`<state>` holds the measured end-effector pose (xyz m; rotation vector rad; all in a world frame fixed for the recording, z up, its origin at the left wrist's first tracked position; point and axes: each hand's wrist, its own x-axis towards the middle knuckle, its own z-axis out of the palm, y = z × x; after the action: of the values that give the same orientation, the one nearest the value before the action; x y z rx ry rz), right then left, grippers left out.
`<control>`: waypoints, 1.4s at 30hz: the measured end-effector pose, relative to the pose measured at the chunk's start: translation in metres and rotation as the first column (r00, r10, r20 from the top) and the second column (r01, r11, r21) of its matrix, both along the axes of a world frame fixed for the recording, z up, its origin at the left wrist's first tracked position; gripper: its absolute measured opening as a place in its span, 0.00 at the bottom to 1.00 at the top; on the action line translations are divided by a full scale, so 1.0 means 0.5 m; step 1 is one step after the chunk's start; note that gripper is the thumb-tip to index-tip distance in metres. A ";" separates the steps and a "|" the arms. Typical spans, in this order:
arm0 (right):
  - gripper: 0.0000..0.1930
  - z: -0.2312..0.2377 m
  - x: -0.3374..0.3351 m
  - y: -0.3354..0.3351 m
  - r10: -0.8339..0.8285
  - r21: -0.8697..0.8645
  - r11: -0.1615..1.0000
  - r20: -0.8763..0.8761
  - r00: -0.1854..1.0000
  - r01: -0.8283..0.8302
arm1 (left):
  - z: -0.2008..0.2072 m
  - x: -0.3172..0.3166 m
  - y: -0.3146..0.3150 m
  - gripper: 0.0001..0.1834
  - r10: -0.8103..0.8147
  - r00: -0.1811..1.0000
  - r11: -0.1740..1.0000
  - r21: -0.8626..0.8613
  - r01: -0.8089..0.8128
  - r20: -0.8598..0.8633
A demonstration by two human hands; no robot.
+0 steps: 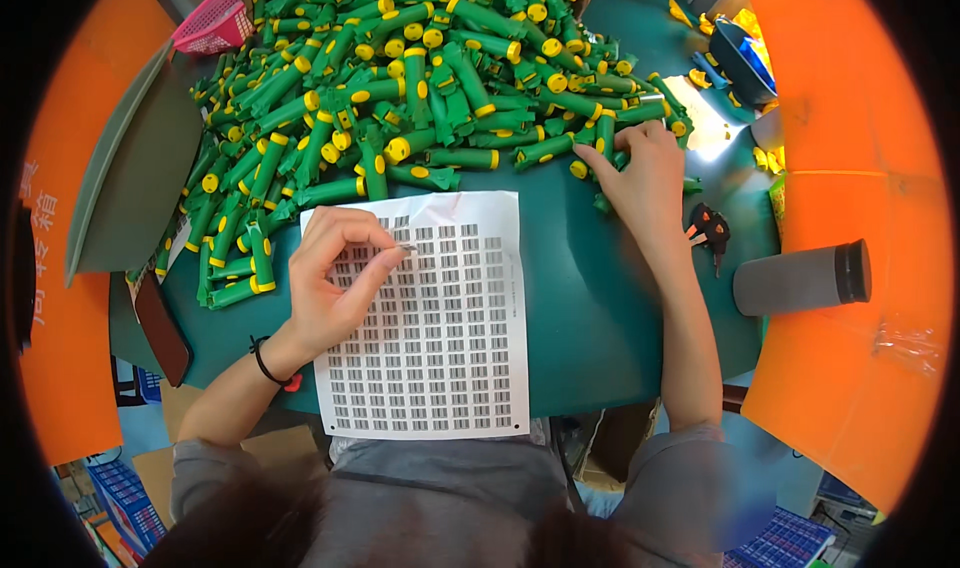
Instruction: Applying small yellow labels to green tubes at a workbench.
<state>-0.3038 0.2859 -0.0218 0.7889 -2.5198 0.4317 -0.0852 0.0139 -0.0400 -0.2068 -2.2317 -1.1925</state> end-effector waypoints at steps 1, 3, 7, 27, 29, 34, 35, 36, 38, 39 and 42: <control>0.19 0.002 -0.004 -0.010 0.027 -0.064 0.998 0.096 0.995 -0.021 | -0.003 0.003 -0.004 0.07 0.012 1.000 1.000 0.024 -0.013 0.015; 0.19 0.023 0.014 -0.017 0.092 -0.242 0.969 0.192 0.977 -0.043 | -0.001 0.008 -0.008 0.10 -0.006 1.000 0.999 0.036 0.005 0.013; 0.18 0.060 0.144 -0.092 0.327 -0.382 0.907 0.365 0.872 -0.180 | 0.026 0.021 -0.020 0.33 -0.042 0.999 0.993 0.115 0.042 -0.003; 0.18 0.009 0.272 -0.145 0.904 -0.918 0.359 0.387 0.182 0.167 | 0.038 0.027 0.008 0.39 -0.209 0.974 0.857 0.496 0.138 0.091; 0.19 0.001 0.267 -0.136 0.889 -0.908 0.397 0.417 0.191 0.133 | 0.046 0.030 0.011 0.36 -0.190 0.971 0.824 0.562 0.075 0.149; 0.19 -0.005 0.270 -0.133 0.838 -0.879 0.477 0.456 0.300 0.005 | 0.067 0.028 -0.004 0.09 -0.090 0.995 0.950 0.303 0.075 0.037; 0.19 -0.008 0.270 -0.134 0.848 -0.883 0.469 0.446 0.286 -0.013 | 0.070 0.031 -0.004 0.07 -0.166 0.982 0.927 0.353 0.127 0.084; 0.19 -0.010 0.271 -0.133 0.845 -0.881 0.473 0.452 0.285 -0.006 | 0.070 0.032 0.003 0.07 -0.169 0.982 0.925 0.358 0.126 0.090; 0.20 -0.011 0.274 -0.132 0.858 -0.894 0.448 0.427 0.285 -0.009 | 0.069 0.031 0.019 0.05 -0.272 0.952 0.887 0.421 0.192 0.139; 0.20 -0.011 0.276 -0.132 0.855 -0.891 0.453 0.434 0.284 -0.002 | 0.067 0.030 0.022 0.05 -0.276 0.950 0.884 0.427 0.192 0.144; 0.21 -0.008 0.277 -0.136 0.860 -0.892 0.449 0.420 0.289 -0.041 | 0.064 0.029 0.022 0.04 -0.288 0.942 0.836 0.525 0.159 0.173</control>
<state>-0.1651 0.2181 -0.0259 1.2016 -2.1849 2.6082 -0.0706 0.0247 -0.0083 -0.1139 -2.0381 -1.9862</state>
